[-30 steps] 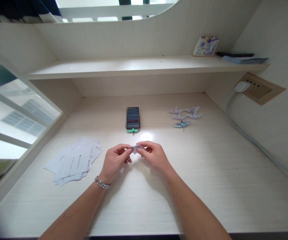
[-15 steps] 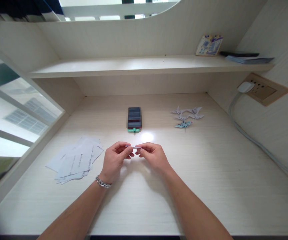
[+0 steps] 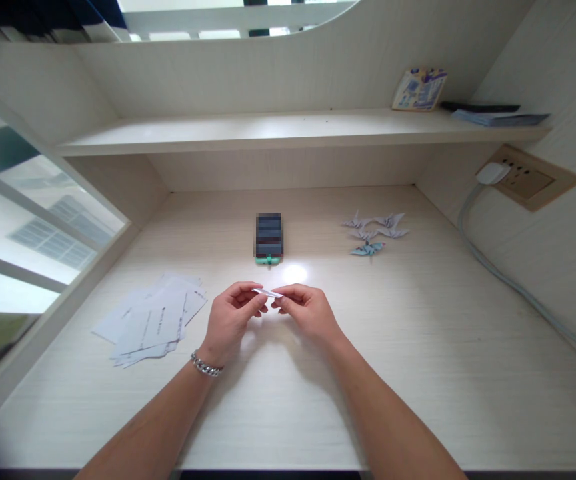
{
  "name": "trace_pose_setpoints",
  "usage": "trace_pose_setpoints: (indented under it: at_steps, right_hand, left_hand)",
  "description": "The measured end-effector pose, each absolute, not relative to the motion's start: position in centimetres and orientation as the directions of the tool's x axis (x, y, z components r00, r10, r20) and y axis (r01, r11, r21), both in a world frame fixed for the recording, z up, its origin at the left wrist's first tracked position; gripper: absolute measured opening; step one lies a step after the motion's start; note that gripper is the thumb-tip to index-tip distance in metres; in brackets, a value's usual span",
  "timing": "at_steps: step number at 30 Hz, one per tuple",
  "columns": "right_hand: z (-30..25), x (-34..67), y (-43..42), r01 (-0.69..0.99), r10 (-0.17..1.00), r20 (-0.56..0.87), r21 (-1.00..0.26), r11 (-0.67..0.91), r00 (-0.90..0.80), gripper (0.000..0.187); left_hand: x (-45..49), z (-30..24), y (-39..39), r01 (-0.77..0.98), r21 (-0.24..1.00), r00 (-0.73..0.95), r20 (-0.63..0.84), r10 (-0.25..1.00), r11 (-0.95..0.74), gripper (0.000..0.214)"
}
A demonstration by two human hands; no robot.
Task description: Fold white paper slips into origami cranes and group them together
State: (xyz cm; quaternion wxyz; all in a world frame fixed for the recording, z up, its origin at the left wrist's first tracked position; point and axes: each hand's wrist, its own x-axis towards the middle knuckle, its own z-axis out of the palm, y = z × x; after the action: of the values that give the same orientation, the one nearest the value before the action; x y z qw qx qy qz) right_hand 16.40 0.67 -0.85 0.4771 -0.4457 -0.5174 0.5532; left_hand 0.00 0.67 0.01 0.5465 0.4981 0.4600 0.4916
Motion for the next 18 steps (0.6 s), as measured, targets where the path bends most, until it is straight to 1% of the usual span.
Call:
trace_pose_setpoints:
  at_steps: [4,9,11,13,15,18]
  right_hand:
    - [-1.06,16.55,0.65,-0.022,0.99,0.029,-0.999,0.026,-0.138,0.02]
    - [-1.29,16.54,0.45,0.083,0.98,0.176,-0.979,0.184,-0.096,0.017]
    - [-1.29,16.49,0.37,0.12,0.97,0.225,-0.964,0.236,-0.095,0.017]
    - [-1.24,16.49,0.33,0.139,0.966,0.24,-0.958,0.252,-0.1,0.017]
    - [-1.18,16.53,0.38,0.11,0.968,0.224,-0.966,0.236,-0.11,0.017]
    - [-1.06,16.63,0.52,-0.041,0.979,0.17,-0.985,0.166,-0.115,0.02]
  left_hand:
    - [0.0,0.1,0.65,-0.12,0.991,0.119,-0.037,0.992,0.051,0.026]
    - [0.03,0.24,0.68,-0.146,0.974,0.127,-0.157,0.979,0.176,0.021]
    - [0.06,0.21,0.7,-0.151,0.969,0.117,-0.178,0.977,0.194,0.019]
    - [0.1,0.11,0.73,-0.146,0.971,0.105,-0.175,0.979,0.189,0.018]
    - [0.13,0.0,0.75,-0.134,0.975,0.093,-0.166,0.982,0.177,0.017]
    - [0.14,-0.04,0.78,-0.121,0.982,0.076,-0.138,0.988,0.146,0.023]
